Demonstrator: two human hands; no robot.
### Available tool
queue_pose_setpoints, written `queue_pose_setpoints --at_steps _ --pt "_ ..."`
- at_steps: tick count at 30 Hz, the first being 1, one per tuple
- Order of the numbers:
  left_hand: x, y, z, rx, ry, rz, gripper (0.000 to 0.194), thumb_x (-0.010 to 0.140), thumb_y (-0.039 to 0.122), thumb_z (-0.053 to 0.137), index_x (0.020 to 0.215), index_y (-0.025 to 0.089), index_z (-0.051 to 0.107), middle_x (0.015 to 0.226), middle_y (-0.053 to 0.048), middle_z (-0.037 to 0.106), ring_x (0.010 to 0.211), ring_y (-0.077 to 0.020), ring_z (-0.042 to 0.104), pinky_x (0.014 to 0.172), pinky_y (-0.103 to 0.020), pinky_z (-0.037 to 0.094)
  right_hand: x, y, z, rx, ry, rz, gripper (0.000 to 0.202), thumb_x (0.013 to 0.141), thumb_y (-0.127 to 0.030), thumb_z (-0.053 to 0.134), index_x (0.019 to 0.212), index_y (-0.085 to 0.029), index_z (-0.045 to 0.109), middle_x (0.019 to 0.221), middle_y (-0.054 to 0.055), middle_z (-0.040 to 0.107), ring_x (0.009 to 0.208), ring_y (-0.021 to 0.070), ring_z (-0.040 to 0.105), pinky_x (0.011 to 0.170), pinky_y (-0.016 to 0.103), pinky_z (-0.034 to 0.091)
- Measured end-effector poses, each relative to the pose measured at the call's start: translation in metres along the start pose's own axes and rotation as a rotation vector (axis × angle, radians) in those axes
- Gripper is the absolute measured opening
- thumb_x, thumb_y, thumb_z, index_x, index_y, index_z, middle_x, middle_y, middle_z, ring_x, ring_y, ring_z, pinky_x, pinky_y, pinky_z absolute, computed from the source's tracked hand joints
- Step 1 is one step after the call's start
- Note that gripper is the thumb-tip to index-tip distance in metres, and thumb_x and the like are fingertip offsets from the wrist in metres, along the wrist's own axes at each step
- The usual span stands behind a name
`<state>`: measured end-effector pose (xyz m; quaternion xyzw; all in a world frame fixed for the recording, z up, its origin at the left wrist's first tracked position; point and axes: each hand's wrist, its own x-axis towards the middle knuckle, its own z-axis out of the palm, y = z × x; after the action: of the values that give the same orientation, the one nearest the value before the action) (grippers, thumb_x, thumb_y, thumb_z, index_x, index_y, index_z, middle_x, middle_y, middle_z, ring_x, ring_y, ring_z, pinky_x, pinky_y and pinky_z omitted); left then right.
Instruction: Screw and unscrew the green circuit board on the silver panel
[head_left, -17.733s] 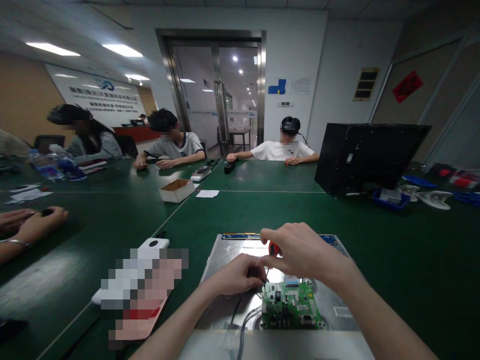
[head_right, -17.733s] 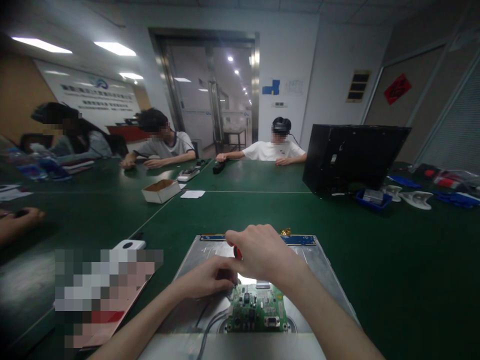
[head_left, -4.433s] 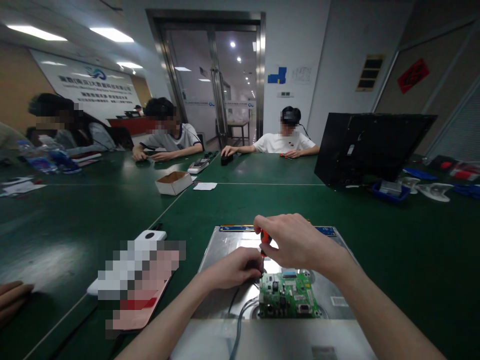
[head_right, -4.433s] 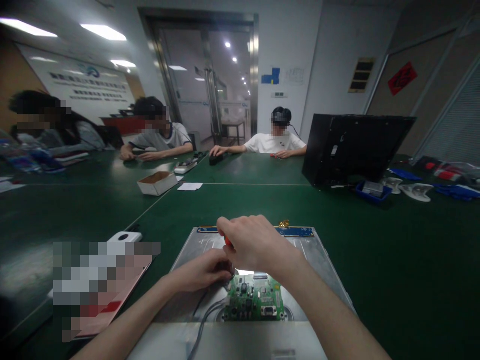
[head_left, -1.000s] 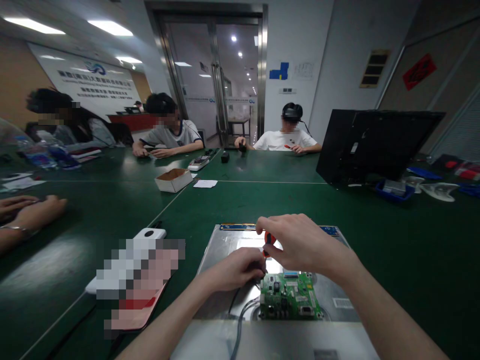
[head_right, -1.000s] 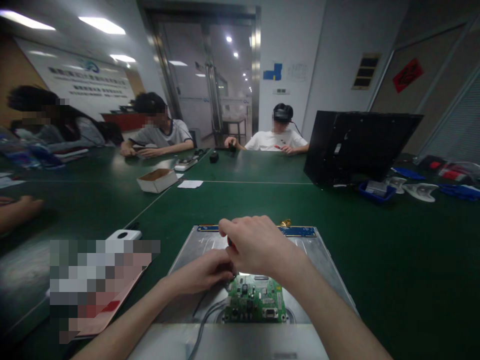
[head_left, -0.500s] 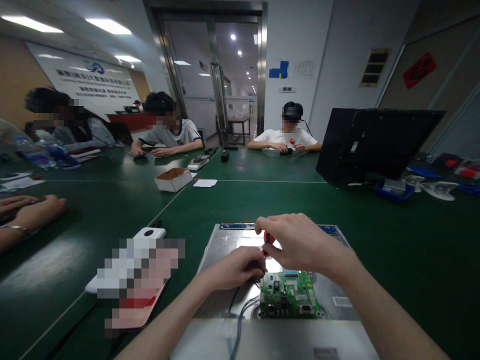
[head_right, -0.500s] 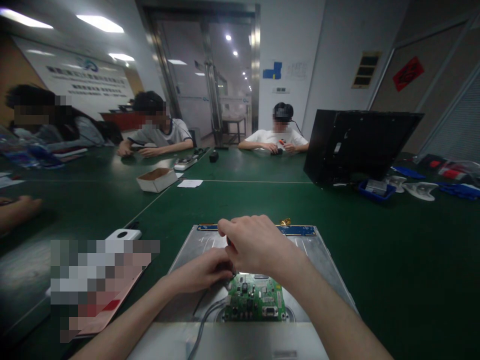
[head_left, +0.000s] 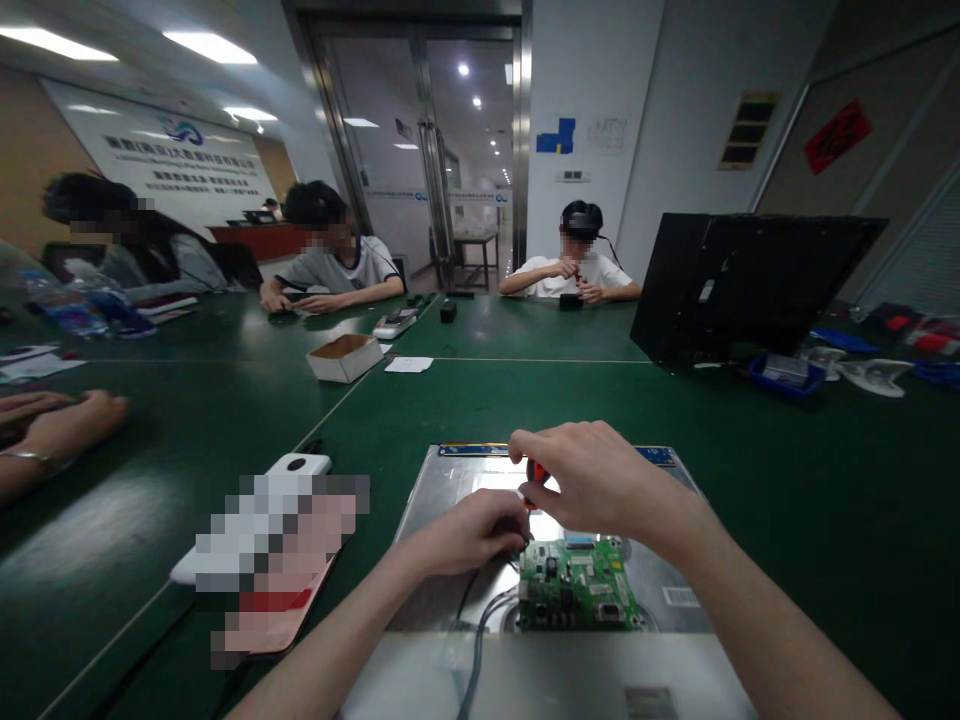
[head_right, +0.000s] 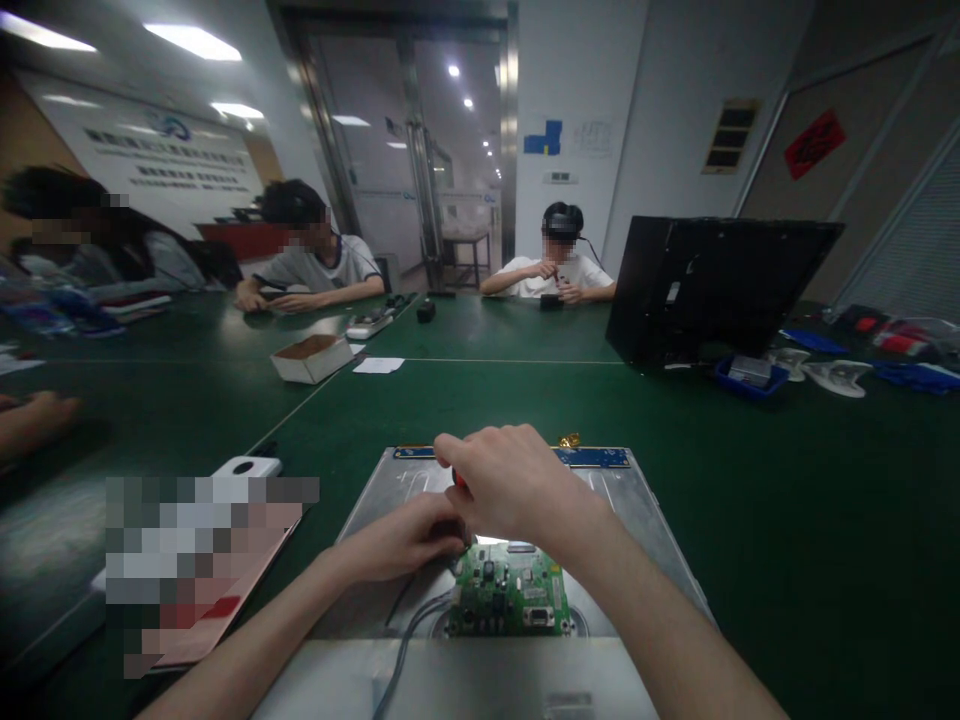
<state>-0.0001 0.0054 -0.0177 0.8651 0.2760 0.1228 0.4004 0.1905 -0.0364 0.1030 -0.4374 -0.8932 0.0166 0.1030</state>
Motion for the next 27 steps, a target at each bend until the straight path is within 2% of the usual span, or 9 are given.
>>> queue_pose_setpoints --at_steps 4,6,13,17,20,23,27 --pt "-0.0009 0.0023 0.0002 0.004 -0.001 -0.017 0.013 0.081 0.006 0.054 0.086 0.016 0.061 0.082 -0.001 0.064 0.078 -0.0176 0.059 0.07 -0.028 0.045 0.0017 -0.0002 0.0016 -0.042 0.032 0.006 0.011 0.085 -0.026 0.057 0.095 -0.022 0.057 0.082 0.002 0.071 0.069 0.0172 0.062 0.052 0.027 0.021" --pt "-0.0013 0.0019 0.0009 -0.006 0.004 -0.016 0.014 0.081 0.006 0.055 0.087 0.016 0.061 0.085 -0.002 0.064 0.079 -0.0179 0.059 0.072 -0.029 0.046 0.0021 -0.0008 0.0019 -0.033 0.029 0.017 0.011 0.084 -0.024 0.056 0.095 -0.021 0.056 0.081 0.002 0.07 0.068 0.0165 0.062 0.051 0.027 0.021" --pt "-0.0005 -0.0005 0.0009 -0.068 0.02 0.012 0.013 0.08 0.006 0.055 0.086 0.017 0.058 0.081 0.0 0.063 0.075 -0.0161 0.058 0.069 -0.027 0.047 -0.0011 -0.0032 -0.0029 0.072 -0.008 -0.051 0.027 0.081 -0.017 0.057 0.108 -0.02 0.052 0.09 0.002 0.071 0.074 0.0169 0.063 0.053 0.027 0.027" --pt "-0.0004 0.0027 -0.0005 -0.055 -0.001 0.008 0.014 0.081 0.006 0.056 0.089 0.017 0.06 0.085 -0.001 0.064 0.077 -0.0161 0.058 0.071 -0.028 0.047 0.0008 -0.0025 -0.0017 -0.007 -0.004 -0.002 0.013 0.085 -0.028 0.06 0.096 -0.022 0.056 0.086 0.002 0.071 0.071 0.0168 0.062 0.051 0.027 0.023" --pt "-0.0008 0.0033 -0.0006 -0.017 0.004 -0.001 0.011 0.083 0.008 0.055 0.088 0.017 0.061 0.086 -0.002 0.064 0.079 -0.0171 0.058 0.072 -0.028 0.046 0.0027 -0.0023 0.001 -0.065 0.015 0.026 0.011 0.088 -0.033 0.057 0.09 -0.022 0.057 0.078 0.001 0.069 0.065 0.0151 0.06 0.05 0.027 0.019" --pt "-0.0009 0.0014 -0.0003 -0.008 -0.013 0.013 0.013 0.083 0.008 0.055 0.09 0.017 0.059 0.088 -0.002 0.064 0.081 -0.0181 0.058 0.073 -0.029 0.047 0.0023 -0.0025 0.0013 -0.03 0.012 0.014 0.007 0.086 -0.026 0.057 0.092 -0.022 0.057 0.078 0.001 0.069 0.063 0.0139 0.058 0.05 0.027 0.019" --pt "-0.0009 -0.0014 0.0001 0.008 -0.027 0.028 0.015 0.084 0.009 0.054 0.096 0.017 0.059 0.094 -0.004 0.065 0.086 -0.0194 0.058 0.077 -0.031 0.046 0.0006 -0.0025 -0.0006 0.042 -0.001 0.003 0.018 0.081 -0.019 0.058 0.099 -0.021 0.057 0.086 0.002 0.071 0.07 0.0155 0.06 0.052 0.026 0.022"
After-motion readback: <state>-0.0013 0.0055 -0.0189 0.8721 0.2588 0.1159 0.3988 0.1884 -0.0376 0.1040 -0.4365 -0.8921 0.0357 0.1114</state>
